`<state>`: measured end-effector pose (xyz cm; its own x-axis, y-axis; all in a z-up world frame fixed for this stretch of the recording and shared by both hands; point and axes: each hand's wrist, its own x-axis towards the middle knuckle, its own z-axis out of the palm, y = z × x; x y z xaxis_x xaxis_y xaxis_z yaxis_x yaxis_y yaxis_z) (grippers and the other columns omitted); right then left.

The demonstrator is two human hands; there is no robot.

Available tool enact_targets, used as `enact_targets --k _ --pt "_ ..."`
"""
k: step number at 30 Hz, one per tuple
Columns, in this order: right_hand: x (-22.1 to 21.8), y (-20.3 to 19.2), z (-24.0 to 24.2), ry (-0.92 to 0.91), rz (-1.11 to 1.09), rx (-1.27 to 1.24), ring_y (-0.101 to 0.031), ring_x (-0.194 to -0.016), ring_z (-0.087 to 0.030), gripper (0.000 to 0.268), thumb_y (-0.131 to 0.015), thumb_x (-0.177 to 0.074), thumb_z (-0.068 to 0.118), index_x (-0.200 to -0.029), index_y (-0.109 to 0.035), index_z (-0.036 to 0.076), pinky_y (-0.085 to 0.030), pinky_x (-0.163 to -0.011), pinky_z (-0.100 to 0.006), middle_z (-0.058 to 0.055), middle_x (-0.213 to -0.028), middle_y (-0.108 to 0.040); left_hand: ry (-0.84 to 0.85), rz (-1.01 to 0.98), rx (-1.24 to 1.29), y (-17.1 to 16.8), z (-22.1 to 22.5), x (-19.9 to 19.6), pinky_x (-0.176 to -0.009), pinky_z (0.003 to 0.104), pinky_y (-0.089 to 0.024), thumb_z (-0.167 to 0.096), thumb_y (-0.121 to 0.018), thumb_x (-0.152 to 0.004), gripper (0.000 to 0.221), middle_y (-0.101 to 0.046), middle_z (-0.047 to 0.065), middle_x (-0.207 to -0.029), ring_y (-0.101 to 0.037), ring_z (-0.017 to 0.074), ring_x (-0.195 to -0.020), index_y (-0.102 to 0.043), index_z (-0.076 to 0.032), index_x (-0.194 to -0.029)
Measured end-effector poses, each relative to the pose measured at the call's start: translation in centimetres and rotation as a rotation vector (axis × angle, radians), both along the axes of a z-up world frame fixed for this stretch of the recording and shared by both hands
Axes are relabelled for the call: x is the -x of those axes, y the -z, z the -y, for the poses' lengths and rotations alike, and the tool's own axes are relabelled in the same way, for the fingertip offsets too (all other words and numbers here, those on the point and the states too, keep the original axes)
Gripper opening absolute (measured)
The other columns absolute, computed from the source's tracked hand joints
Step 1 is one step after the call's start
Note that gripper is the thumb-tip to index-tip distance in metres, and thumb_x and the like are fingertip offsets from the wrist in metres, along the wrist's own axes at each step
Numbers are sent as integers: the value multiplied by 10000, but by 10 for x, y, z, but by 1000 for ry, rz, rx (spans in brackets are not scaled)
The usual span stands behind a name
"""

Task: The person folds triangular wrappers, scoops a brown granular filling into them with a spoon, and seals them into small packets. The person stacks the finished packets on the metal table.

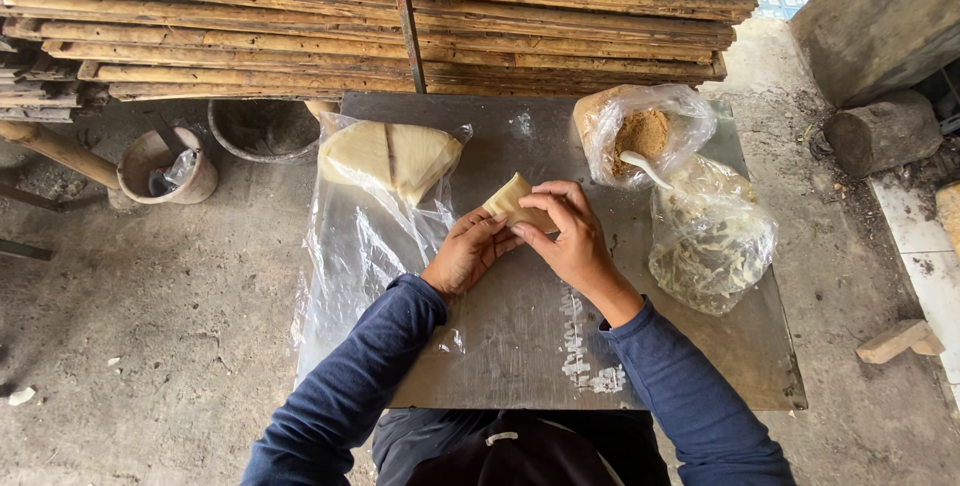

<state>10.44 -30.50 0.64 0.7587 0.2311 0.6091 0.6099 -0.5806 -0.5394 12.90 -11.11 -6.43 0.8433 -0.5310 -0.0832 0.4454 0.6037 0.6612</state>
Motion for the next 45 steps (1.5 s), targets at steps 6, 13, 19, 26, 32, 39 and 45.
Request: enact_targets --k 6,13,19,26,32,39,45 --pt "0 3 -1 17 -19 -31 -668 -1084 -244 205 -747 -950 130 -1127 -703 36 -570 -890 -350 -94 -1172 -643 30 117 -72 0 3 -3 -1108 365 -500 -230 -537 -1081 363 -659 104 -1296 -634 176 -1212 -568 23 -1340" --pt "-1 8 -3 5 -65 -49 -688 -1026 -217 148 -708 -985 121 -1097 -705 23 -579 -844 -334 -89 -1134 -663 -8 134 -241 -16 1 0 -1059 341 -527 -293 -572 -1054 418 -674 79 -1266 -641 157 -1170 -593 13 -1338" --pt "-1 9 -2 -35 -118 -111 -680 -1031 -205 151 -751 -952 132 -1052 -706 29 -563 -865 -325 -77 -1120 -671 -15 171 -292 -22 1 2 -1074 344 -537 -287 -578 -1049 418 -679 94 -1253 -657 162 -1169 -596 25 -1328" --pt "-9 31 5 -157 -312 -363 -612 -933 -98 97 -692 -1005 134 -1034 -688 42 -540 -811 -247 -46 -1093 -635 -29 190 -309 -13 2 0 -1044 332 -559 -293 -569 -1041 419 -687 100 -1243 -675 172 -1148 -599 18 -1320" --pt "-19 54 15 -55 -524 -655 -575 -853 -79 81 -605 -1077 137 -1080 -635 61 -501 -721 -242 -8 -957 -632 -117 75 -331 -8 4 -5 -989 337 -584 -275 -555 -1053 384 -702 111 -1192 -694 187 -1075 -618 28 -1280" --pt "-44 40 28 56 -716 -1045 -652 -862 -145 47 -618 -1025 109 -1038 -662 103 -607 -738 -332 -36 -1017 -677 -303 -58 -344 -7 3 -6 -914 358 -606 -268 -558 -1033 343 -711 100 -1133 -707 185 -1005 -632 -1 -1235" --pt "-80 6 38 104 -622 -1042 -702 -936 -142 67 -614 -1016 68 -1033 -678 83 -662 -810 -347 -37 -1066 -696 -473 -126 -291 0 2 -9 -763 330 -577 -275 -599 -1030 280 -708 66 -1027 -675 156 -867 -656 -55 -1194"
